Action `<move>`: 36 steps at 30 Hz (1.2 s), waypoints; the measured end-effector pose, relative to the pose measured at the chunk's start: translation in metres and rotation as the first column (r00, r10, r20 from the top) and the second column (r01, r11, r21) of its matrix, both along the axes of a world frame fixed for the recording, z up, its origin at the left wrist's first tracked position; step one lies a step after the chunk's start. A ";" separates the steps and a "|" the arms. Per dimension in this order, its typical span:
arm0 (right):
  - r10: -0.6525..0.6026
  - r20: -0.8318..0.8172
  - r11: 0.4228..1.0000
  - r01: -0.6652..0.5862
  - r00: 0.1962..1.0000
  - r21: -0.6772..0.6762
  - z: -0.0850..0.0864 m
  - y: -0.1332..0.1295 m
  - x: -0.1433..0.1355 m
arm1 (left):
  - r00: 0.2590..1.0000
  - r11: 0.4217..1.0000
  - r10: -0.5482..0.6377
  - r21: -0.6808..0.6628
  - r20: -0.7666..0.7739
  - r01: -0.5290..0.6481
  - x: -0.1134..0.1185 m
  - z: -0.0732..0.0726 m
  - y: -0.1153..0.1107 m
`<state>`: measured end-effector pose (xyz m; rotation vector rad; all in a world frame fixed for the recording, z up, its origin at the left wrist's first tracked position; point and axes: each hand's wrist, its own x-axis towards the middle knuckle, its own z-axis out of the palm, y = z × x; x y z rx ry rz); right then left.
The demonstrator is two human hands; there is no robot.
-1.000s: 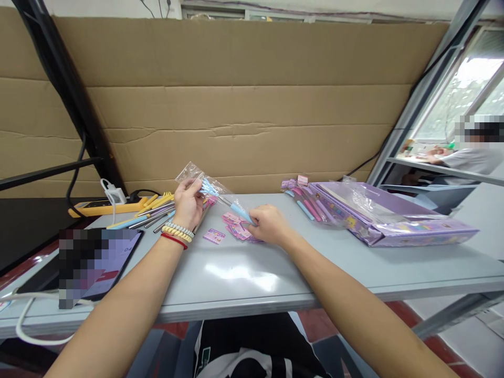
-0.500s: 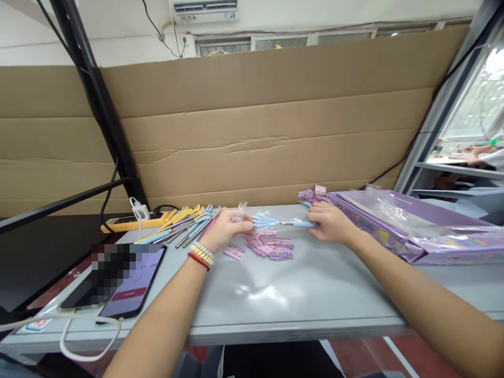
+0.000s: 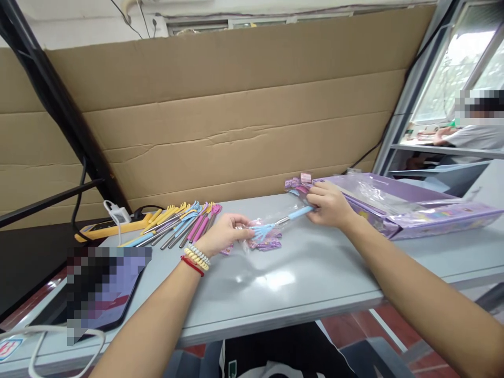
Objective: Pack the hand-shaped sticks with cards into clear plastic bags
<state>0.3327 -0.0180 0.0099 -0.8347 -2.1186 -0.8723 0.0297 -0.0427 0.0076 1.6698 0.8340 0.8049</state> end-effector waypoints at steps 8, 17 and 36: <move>-0.113 -0.096 0.984 0.098 0.989 -0.146 0.004 -0.007 -0.002 | 0.990 0.992 -0.129 -0.009 0.066 0.130 0.004 0.004 -0.008; -0.145 -0.102 0.972 0.122 0.984 -0.199 0.001 -0.010 -0.006 | 0.994 0.995 -0.095 0.007 0.049 0.095 0.000 0.002 -0.003; -0.574 -0.113 0.681 0.396 0.811 -0.616 -0.006 -0.005 -0.004 | 0.669 0.633 0.714 0.220 0.207 -0.742 -0.026 -0.011 0.043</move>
